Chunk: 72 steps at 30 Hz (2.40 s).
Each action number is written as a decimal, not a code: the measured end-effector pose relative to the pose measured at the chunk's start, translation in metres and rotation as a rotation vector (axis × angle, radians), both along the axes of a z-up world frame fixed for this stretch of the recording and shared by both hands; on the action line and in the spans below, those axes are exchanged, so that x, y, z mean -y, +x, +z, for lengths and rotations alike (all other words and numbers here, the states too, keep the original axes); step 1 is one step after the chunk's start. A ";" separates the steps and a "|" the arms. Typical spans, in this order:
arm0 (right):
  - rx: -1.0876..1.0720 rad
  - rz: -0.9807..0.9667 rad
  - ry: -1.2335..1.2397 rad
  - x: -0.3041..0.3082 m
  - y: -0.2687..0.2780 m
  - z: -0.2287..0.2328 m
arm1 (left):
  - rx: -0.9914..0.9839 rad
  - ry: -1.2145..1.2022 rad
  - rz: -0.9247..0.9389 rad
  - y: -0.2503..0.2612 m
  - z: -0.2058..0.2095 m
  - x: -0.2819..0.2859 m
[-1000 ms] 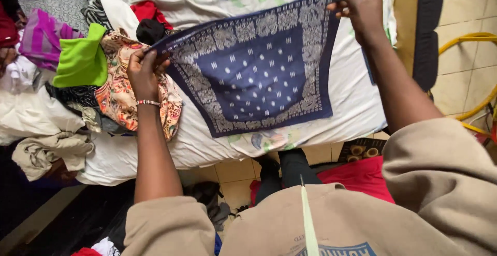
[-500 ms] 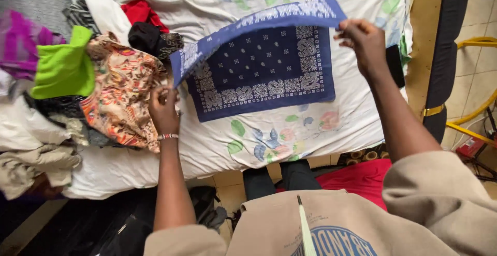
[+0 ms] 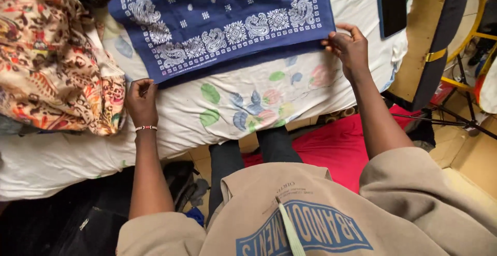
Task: Folding several items of clothing on a bed.
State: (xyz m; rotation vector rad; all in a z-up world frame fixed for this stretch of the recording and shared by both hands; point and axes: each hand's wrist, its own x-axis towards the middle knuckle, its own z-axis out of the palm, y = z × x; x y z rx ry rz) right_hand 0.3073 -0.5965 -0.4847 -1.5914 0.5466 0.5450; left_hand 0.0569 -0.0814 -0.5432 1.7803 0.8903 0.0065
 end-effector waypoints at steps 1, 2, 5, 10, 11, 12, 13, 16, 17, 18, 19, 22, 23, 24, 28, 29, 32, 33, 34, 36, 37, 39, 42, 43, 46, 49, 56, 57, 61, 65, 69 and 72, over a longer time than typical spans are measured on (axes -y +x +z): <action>-0.014 0.002 -0.030 0.005 -0.004 -0.005 | 0.014 0.009 -0.037 0.000 -0.001 -0.001; -0.013 0.001 -0.028 0.007 -0.008 -0.007 | 0.015 0.012 -0.039 -0.005 0.000 -0.001; -0.025 0.027 -0.100 0.017 -0.013 -0.013 | -0.031 0.091 -0.072 -0.007 0.001 0.003; -0.068 0.032 -0.137 0.016 -0.020 -0.015 | -0.059 0.103 -0.100 -0.011 0.001 0.007; -0.070 0.031 -0.137 0.017 -0.022 -0.015 | -0.061 0.103 -0.101 -0.010 0.003 0.008; -0.064 0.040 -0.141 0.017 -0.023 -0.016 | -0.051 0.110 -0.094 -0.009 0.004 0.010; -0.059 0.053 -0.143 0.016 -0.025 -0.016 | -0.042 0.118 -0.084 -0.010 0.006 0.011; 0.033 0.121 -0.257 0.016 -0.027 -0.020 | -0.141 0.243 -0.163 -0.004 0.010 0.016; 0.024 0.129 -0.238 0.016 -0.031 -0.019 | -0.155 0.260 -0.156 -0.002 0.013 0.023; 0.250 0.343 -0.522 0.016 -0.035 -0.017 | -0.131 0.427 -0.262 -0.001 0.017 0.029; 0.484 0.556 -0.801 0.015 -0.040 -0.015 | -0.110 0.592 -0.372 -0.001 0.020 0.035; 0.824 0.912 -0.959 -0.020 -0.039 0.025 | -0.084 0.758 -0.501 0.010 0.024 0.056; 0.823 0.915 -0.954 -0.018 -0.037 0.018 | -0.089 0.759 -0.500 0.012 0.022 0.054; 0.825 0.952 -0.963 -0.016 -0.035 0.012 | -0.076 0.817 -0.556 0.013 0.019 0.053; 0.735 0.976 -0.972 -0.014 -0.017 0.007 | -0.125 0.817 -0.613 0.026 0.003 0.046; 0.744 0.974 -0.977 -0.011 -0.014 0.005 | -0.117 0.819 -0.607 0.031 0.006 0.042; 0.685 0.898 -0.919 -0.004 -0.004 0.003 | -0.132 0.752 -0.600 0.040 0.020 0.028; 0.673 0.828 -0.831 0.001 -0.004 0.005 | -0.083 0.714 -0.600 0.037 0.026 0.022; 0.661 0.759 -0.742 0.005 -0.004 0.006 | -0.034 0.675 -0.599 0.035 0.031 0.017; 0.572 0.692 -0.684 0.008 -0.005 0.037 | -0.039 0.538 -0.545 0.022 0.062 0.014; 0.479 0.623 -0.622 0.009 -0.006 0.052 | -0.047 0.400 -0.493 0.015 0.077 0.011; 0.439 0.650 -0.553 0.013 -0.011 0.094 | -0.140 0.256 -0.522 0.004 0.122 0.008; 0.422 0.712 -0.485 0.036 -0.021 0.138 | -0.212 -0.066 -0.528 -0.024 0.167 0.000; 0.450 0.749 -0.482 0.046 -0.024 0.149 | -0.190 -0.236 -0.500 -0.037 0.180 -0.004; 0.512 0.522 -0.190 0.046 -0.028 0.168 | -0.249 -0.371 -0.345 -0.034 0.213 -0.001; 0.421 0.286 -0.108 0.028 -0.020 0.162 | -0.327 -0.325 -0.225 -0.032 0.188 0.005; 0.452 0.547 -0.622 0.016 0.050 0.026 | -0.124 -0.410 -0.049 0.006 0.062 0.005; 0.545 0.578 -0.630 0.013 0.062 0.008 | -0.095 -0.353 -0.062 0.015 0.043 0.001; 0.624 0.651 -0.756 0.004 0.098 -0.050 | 0.062 0.012 -0.252 0.026 -0.051 -0.026; 0.886 0.682 -0.864 -0.072 0.042 -0.007 | -0.001 -0.263 0.036 0.040 -0.069 -0.020; 0.778 0.855 -0.425 -0.162 -0.085 0.025 | 0.114 -0.359 0.083 0.033 -0.072 -0.012; 0.674 1.053 -0.235 -0.212 -0.190 0.015 | 0.075 -0.281 0.064 0.034 -0.068 -0.006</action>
